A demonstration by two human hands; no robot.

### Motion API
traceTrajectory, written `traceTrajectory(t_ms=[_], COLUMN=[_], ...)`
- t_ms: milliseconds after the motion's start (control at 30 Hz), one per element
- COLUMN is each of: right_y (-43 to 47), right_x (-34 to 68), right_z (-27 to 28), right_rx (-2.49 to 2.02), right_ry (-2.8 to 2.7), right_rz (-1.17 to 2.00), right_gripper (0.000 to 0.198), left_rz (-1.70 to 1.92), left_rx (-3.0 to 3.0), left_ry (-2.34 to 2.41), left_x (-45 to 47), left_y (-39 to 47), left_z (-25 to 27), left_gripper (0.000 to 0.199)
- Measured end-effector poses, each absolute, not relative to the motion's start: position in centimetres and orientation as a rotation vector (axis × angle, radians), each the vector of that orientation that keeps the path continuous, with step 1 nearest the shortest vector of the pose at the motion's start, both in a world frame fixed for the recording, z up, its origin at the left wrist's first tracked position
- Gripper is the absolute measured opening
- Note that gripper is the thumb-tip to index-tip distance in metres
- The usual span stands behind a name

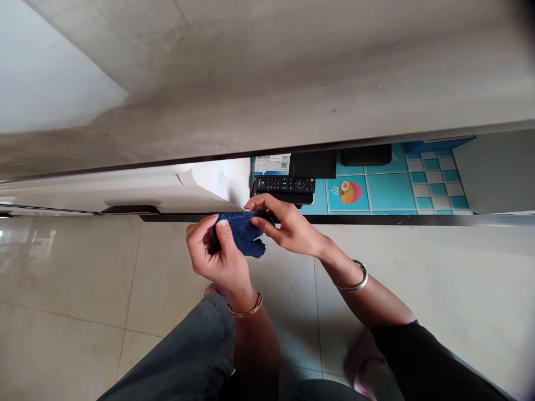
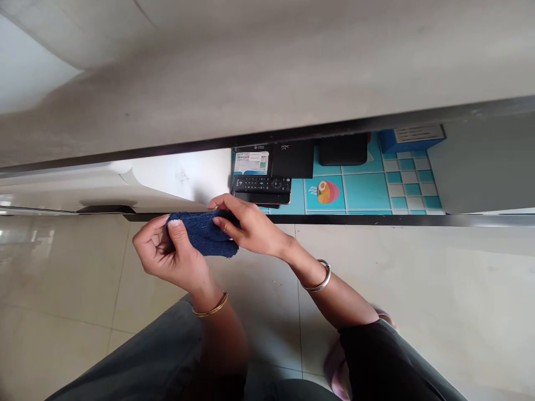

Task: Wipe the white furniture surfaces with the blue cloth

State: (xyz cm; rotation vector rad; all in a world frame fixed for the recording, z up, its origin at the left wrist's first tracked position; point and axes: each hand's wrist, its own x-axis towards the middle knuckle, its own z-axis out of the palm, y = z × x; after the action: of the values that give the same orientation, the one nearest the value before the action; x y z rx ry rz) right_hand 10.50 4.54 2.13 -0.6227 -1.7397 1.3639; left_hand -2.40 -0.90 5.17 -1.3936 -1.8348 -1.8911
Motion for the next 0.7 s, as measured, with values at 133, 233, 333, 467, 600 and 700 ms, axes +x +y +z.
traceTrajectory(t_ms=[133, 233, 333, 467, 600, 700], right_y=[5.5, 6.1, 6.2, 5.8, 5.5, 5.5], right_x=[11.8, 12.6, 13.3, 13.6, 12.5, 10.9], right_z=[2.5, 2.7, 3.0, 3.5, 3.2, 2.6], right_rx=[-0.532, -0.598, -0.699, -0.953, -1.086, -1.032], right_ry=[-1.721, -1.802, -1.975, -2.182, -2.066, -1.647], right_rz=[1.579, 1.479, 1.228, 0.791, 0.625, 0.844], right_gripper=[0.030, 0.036, 0.059, 0.065, 0.017, 0.017], left_rz=[-1.829, -1.780, -1.731, -1.718, -1.724, -1.724], left_rx=[-1.381, -1.434, -1.548, -1.642, -1.753, -1.939], left_ry=[-1.883, -1.880, -1.777, -1.647, -1.563, -1.504], left_x=[-2.5, -2.5, -2.6, -2.7, -1.4, 0.1], left_y=[-1.0, -1.2, -1.3, -1.4, -2.0, -2.8], left_z=[5.4, 5.4, 5.5, 5.6, 6.1, 6.2], left_gripper=[0.004, 0.004, 0.006, 0.018, 0.022, 0.019])
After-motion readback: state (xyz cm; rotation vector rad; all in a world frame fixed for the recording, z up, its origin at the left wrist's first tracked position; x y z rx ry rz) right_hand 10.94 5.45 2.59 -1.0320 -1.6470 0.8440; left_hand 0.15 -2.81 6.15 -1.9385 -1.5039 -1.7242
